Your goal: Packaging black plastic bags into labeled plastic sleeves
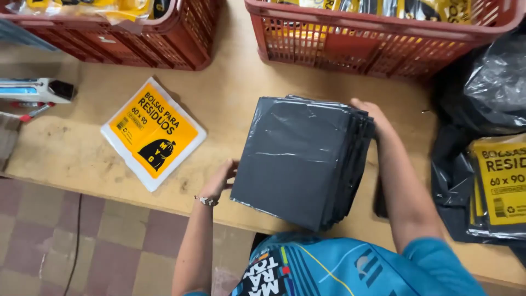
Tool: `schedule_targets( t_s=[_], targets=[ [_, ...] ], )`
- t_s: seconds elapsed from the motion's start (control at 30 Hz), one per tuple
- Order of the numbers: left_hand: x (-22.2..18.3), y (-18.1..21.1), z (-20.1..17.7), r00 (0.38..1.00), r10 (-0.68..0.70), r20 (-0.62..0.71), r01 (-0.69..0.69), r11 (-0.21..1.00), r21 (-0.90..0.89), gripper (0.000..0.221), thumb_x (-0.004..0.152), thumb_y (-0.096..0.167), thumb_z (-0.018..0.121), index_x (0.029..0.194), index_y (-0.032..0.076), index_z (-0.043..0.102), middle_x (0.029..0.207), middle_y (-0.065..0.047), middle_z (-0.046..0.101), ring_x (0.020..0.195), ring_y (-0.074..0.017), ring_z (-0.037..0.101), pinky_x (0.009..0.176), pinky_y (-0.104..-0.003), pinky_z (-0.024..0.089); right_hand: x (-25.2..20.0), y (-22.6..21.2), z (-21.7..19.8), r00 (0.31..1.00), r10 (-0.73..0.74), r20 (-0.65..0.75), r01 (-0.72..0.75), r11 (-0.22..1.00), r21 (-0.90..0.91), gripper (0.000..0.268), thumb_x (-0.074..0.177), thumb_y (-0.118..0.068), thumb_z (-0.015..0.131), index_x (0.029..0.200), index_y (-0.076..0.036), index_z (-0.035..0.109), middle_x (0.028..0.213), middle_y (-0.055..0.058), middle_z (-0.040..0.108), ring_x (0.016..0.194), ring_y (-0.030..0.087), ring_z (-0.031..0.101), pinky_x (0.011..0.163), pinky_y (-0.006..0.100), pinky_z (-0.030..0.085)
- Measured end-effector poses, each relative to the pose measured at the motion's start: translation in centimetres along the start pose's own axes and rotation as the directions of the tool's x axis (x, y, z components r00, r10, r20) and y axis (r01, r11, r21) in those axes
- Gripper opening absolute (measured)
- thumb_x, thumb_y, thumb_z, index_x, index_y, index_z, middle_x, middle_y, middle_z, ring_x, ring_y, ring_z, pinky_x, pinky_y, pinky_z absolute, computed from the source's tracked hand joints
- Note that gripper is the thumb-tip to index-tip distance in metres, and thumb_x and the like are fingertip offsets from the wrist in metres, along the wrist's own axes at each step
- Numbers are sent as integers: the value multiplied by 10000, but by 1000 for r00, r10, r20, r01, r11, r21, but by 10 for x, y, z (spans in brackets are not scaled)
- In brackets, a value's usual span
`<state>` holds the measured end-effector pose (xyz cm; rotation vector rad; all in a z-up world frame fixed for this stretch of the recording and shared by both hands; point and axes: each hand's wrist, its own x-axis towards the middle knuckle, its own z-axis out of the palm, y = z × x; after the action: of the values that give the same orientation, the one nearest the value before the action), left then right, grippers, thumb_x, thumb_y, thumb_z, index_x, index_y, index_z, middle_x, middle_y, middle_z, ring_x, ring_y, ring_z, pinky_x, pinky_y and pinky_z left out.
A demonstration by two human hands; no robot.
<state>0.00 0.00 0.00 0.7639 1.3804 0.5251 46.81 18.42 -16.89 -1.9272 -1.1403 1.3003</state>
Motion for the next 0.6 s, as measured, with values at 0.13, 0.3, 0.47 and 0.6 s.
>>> schedule_targets(
  t_s=[0.13, 0.3, 0.47, 0.6],
  targets=[
    [-6, 45, 52, 998, 66, -17, -68, 990, -122, 698, 1057, 599, 284, 1525, 131, 508, 1576, -149, 474, 1475, -339, 401, 1158, -625, 364, -136, -14, -4, 968, -167, -190, 226, 907, 354, 383, 1090, -481, 592, 1287, -167, 690, 1337, 50, 641, 1260, 195, 588, 1091, 379, 453],
    [34, -12, 45, 992, 121, -39, -126, 912, -391, 654, 910, 521, 764, 1459, 205, 602, 1335, -107, 668, 1174, -291, 656, 983, -476, 562, -270, -55, 14, 985, 68, 159, -126, 913, 388, 705, 999, -678, 440, 1544, -231, 437, 1572, 126, 428, 1330, 389, 521, 974, 601, 503],
    [19, -27, 78, 978, 210, -11, -192, 869, -456, 744, 899, 544, 785, 1498, 169, 554, 1342, -176, 649, 1182, -316, 647, 969, -502, 556, -196, -3, -19, 976, 26, 215, -62, 985, 163, 599, 1026, -574, 463, 1469, -174, 507, 1473, 157, 498, 1247, 382, 537, 948, 576, 484],
    [-26, 23, 103, 927, 374, 0, -356, 884, -303, 785, 958, 517, 669, 1570, 88, 431, 1428, -245, 565, 1293, -332, 563, 1058, -540, 499, -113, 6, -33, 980, 1, 201, -4, 1000, 15, 518, 1047, -492, 481, 1409, -129, 562, 1394, 180, 554, 1180, 375, 550, 928, 555, 468]
  ],
)
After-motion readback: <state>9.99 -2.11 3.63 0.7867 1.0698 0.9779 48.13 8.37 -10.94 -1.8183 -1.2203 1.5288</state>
